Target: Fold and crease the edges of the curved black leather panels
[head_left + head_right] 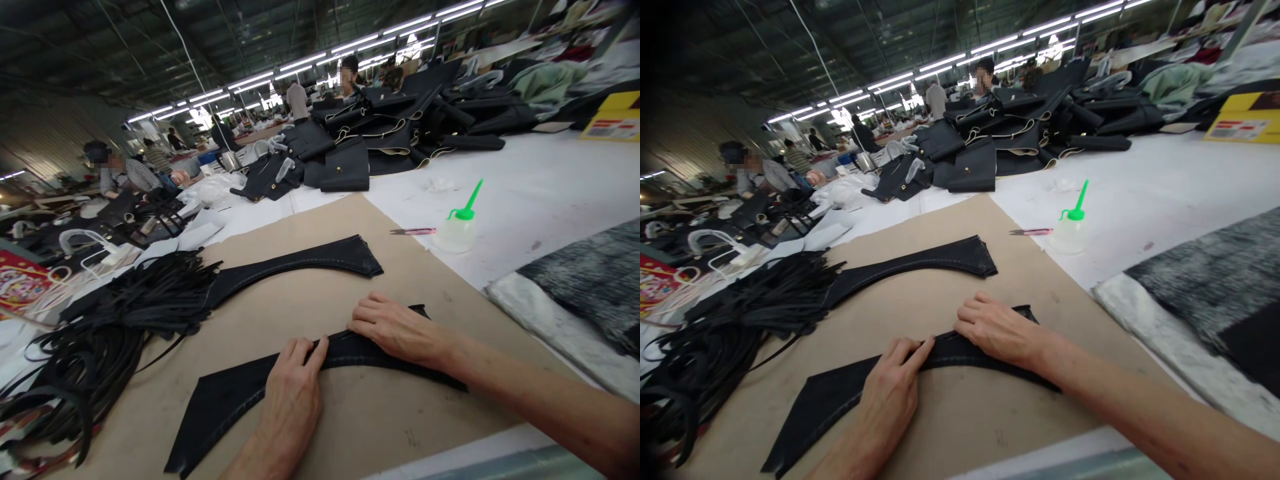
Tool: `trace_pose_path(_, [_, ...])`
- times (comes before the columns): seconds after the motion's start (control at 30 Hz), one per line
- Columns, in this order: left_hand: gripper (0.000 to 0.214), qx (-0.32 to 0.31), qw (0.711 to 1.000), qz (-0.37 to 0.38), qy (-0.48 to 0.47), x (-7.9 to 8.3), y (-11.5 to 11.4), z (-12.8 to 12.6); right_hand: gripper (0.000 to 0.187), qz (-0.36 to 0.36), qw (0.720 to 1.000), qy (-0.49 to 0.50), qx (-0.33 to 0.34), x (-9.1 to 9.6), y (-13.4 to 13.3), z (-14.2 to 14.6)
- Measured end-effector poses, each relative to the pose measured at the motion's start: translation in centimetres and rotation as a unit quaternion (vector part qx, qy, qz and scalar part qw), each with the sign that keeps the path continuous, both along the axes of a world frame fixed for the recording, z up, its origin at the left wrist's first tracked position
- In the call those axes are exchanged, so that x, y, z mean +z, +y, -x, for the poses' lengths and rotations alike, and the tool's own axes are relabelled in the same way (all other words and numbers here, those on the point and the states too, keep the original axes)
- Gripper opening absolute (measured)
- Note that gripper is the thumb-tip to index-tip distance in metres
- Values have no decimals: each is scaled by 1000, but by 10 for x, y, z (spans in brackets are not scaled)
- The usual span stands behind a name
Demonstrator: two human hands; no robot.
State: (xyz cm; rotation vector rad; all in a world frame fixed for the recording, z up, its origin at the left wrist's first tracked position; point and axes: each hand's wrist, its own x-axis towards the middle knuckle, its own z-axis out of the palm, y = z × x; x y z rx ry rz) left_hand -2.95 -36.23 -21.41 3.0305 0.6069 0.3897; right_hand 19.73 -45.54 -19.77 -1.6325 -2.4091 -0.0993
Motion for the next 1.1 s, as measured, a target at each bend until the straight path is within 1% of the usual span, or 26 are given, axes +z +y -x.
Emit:
trace_pose_path(0.2, [51,8,999,-40,5,-3,-3,-2,18,-18,1000,16,-10,-5,-9,-1])
trace_pose_path(0.27, [52,7,999,-33,1,-3,-2,-2,24,-29,999,22,-17,-4,-10,0])
trace_pose_path(0.33, [52,-5,1000,-11,-15,-3,-1,-3,34,-30,998,38,-33,-1,-12,-2])
trace_pose_path(0.37, [50,-13,1000,4,-25,-3,1,-3,35,-24,997,50,-44,0,-13,-3])
trace_pose_path(0.4, [47,-18,999,21,-33,-3,2,-2,34,-15,996,61,-56,1,-14,-5])
trace_pose_path(0.47, [41,-20,997,53,-50,-1,5,0,24,7,995,73,-74,2,-16,-9])
trace_pose_path(0.53, [37,-20,996,69,-58,-1,7,3,16,24,993,76,-82,3,-17,-12])
trace_pose_path(0.7, [40,-34,998,37,-34,-2,6,15,19,43,993,82,-79,3,-16,-11])
trace_pose_path(0.8, [37,-35,999,24,-22,-1,8,25,18,58,992,79,-77,6,-14,-1])
trace_pose_path(0.9, [35,-41,999,28,-10,4,17,45,18,64,992,78,-74,7,-13,18])
trace_pose_path(1.03, [32,-21,997,73,2,15,33,76,17,64,993,81,-61,6,-9,42])
trace_pose_path(1.1, [27,-1,994,109,-11,20,34,81,11,59,994,77,-56,6,-6,49])
